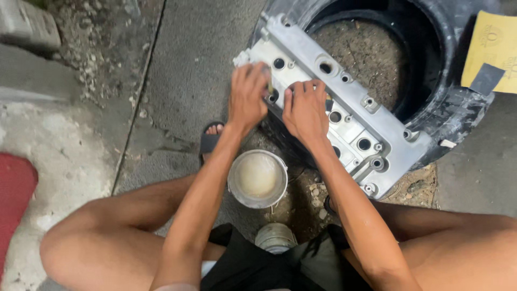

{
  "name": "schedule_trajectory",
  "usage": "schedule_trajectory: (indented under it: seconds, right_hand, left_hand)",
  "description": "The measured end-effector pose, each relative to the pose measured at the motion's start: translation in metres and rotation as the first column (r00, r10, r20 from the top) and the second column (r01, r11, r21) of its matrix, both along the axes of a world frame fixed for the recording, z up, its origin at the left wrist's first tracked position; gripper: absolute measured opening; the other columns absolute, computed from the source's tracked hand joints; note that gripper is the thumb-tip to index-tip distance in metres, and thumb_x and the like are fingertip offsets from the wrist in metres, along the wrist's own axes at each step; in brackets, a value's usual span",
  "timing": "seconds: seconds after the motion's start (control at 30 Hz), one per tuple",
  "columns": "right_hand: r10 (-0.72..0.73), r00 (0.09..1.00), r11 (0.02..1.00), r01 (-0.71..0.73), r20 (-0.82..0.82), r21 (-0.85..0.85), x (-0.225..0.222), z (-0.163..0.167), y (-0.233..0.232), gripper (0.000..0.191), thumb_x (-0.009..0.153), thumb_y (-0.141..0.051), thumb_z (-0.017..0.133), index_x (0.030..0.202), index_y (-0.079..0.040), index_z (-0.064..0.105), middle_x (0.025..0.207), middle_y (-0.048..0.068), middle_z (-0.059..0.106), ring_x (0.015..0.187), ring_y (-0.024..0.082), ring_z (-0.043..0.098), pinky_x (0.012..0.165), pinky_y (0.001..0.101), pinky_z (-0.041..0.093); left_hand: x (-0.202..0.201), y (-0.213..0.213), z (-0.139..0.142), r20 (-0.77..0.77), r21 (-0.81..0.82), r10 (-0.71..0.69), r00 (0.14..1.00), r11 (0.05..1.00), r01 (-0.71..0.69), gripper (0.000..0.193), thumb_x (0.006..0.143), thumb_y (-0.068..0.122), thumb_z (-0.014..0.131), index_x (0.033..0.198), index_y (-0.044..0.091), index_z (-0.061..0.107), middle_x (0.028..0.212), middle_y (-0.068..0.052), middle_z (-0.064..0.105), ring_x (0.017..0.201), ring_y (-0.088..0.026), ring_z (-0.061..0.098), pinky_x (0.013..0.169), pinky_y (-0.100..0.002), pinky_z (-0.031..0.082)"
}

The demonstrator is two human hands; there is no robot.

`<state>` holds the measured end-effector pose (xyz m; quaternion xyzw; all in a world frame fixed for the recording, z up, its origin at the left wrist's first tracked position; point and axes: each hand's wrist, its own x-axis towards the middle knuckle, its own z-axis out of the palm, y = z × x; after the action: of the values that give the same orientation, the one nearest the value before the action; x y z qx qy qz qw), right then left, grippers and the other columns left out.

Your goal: The person sands a silver metal engine part using a green sanding block and a yellow sandpaper sheet. They repeatedly rub the surface, dip the sandpaper into a bucket of liquid, and continue sanding different areas of the part.

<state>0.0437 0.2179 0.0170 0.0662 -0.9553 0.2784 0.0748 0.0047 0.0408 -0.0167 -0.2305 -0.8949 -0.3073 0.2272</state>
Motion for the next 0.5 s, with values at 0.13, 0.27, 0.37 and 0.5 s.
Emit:
schedule_trajectory:
  seconds: [0.13, 0.27, 0.37, 0.5]
  right_hand:
    - [-0.001, 1.0, 1.0, 0.001, -0.01, -0.01, 0.003, -0.002, 0.004, 0.025, 0.101, -0.021, 0.058, 0.102, 0.001, 0.069, 0.111, 0.025, 0.066, 0.116, 0.045, 0.05, 0.098, 0.0556, 0.041]
    - [-0.013, 1.0, 1.0, 0.013, 0.006, -0.009, 0.004, -0.004, 0.004, 0.025, 0.1, -0.021, 0.059, 0.101, 0.001, 0.07, 0.111, 0.025, 0.066, 0.116, 0.045, 0.05, 0.098, 0.0556, 0.041]
    - [-0.007, 1.0, 1.0, 0.007, -0.003, 0.003, 0.005, -0.005, 0.004, 0.027, 0.098, -0.022, 0.06, 0.101, 0.002, 0.07, 0.11, 0.026, 0.066, 0.115, 0.046, 0.05, 0.097, 0.0557, 0.04]
    - [-0.005, 1.0, 1.0, 0.005, 0.025, -0.023, 0.006, -0.008, 0.005, 0.026, 0.1, -0.022, 0.059, 0.104, 0.002, 0.07, 0.112, 0.025, 0.067, 0.117, 0.046, 0.05, 0.1, 0.0555, 0.04]
  left_hand:
    - [0.003, 0.007, 0.001, -0.017, 0.019, 0.08, 0.997, 0.997, -0.08, 0.045, 0.079, -0.007, 0.063, 0.123, 0.002, 0.063, 0.142, -0.014, 0.059, 0.133, -0.04, 0.051, 0.115, -0.055, 0.037]
    - [0.015, 0.019, -0.002, 0.037, 0.049, 0.15, 0.988, 0.987, -0.152, 0.046, 0.077, -0.008, 0.062, 0.123, 0.0, 0.062, 0.141, -0.017, 0.058, 0.131, -0.042, 0.049, 0.113, -0.055, 0.037]
    - [0.016, 0.018, -0.003, -0.044, -0.007, 0.065, 0.997, 0.998, -0.065, 0.048, 0.075, -0.006, 0.063, 0.123, 0.0, 0.063, 0.14, -0.015, 0.059, 0.129, -0.04, 0.051, 0.112, -0.055, 0.037]
    - [0.009, 0.014, 0.001, 0.042, 0.12, 0.262, 0.964, 0.957, -0.265, 0.042, 0.083, 0.003, 0.074, 0.124, 0.0, 0.064, 0.143, -0.013, 0.06, 0.124, -0.037, 0.054, 0.11, -0.051, 0.039]
